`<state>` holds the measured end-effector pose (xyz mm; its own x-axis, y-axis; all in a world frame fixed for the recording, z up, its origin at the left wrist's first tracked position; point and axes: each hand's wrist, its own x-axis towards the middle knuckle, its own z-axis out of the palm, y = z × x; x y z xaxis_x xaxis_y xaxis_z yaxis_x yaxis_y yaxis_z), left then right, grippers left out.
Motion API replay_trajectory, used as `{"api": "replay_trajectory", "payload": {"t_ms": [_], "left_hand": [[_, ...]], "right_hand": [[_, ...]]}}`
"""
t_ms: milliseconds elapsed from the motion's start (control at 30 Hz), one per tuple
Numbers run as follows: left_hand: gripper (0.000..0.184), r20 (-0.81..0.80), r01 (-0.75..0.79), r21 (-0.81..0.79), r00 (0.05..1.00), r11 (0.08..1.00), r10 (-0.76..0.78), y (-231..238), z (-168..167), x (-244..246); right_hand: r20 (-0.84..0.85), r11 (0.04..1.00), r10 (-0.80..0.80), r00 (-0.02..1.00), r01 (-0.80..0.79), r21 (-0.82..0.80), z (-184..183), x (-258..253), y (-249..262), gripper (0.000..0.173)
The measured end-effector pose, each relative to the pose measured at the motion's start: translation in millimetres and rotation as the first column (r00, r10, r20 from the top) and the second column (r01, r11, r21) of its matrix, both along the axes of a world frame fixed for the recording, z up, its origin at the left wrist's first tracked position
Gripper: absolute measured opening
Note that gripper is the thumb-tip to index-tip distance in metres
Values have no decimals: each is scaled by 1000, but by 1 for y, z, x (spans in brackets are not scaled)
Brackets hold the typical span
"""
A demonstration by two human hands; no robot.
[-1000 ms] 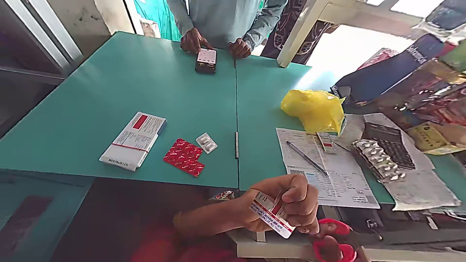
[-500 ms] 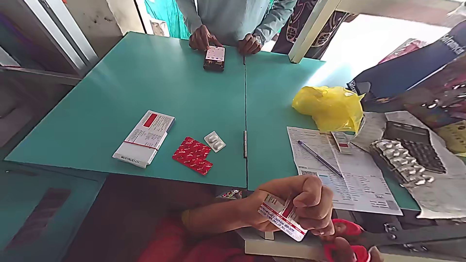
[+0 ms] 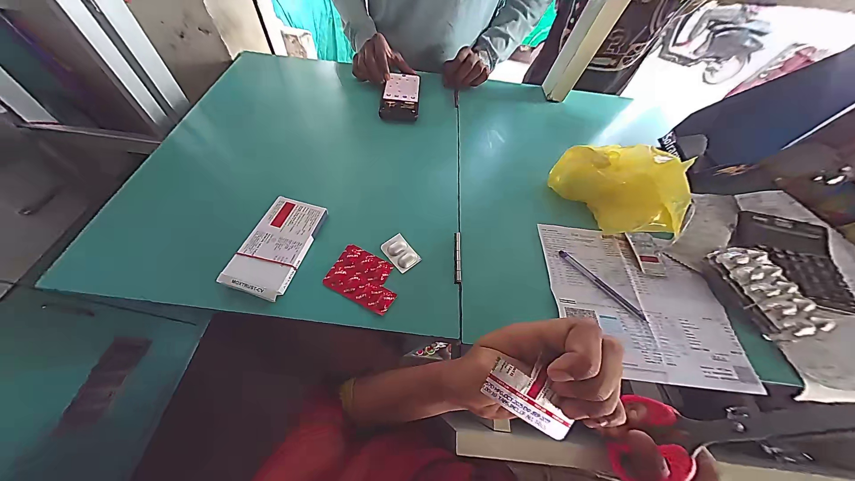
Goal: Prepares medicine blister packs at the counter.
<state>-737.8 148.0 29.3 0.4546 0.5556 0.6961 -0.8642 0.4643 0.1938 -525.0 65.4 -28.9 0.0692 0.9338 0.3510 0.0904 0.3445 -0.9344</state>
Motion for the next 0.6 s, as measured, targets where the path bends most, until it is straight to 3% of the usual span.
{"api": "replay_trajectory", "payload": {"t_ms": [600], "left_hand": [[15,19,-55,10,998,998,55,-3,-3,3]], "right_hand": [[4,1000,32,999,-32,1,-1,2,1,20]]}}
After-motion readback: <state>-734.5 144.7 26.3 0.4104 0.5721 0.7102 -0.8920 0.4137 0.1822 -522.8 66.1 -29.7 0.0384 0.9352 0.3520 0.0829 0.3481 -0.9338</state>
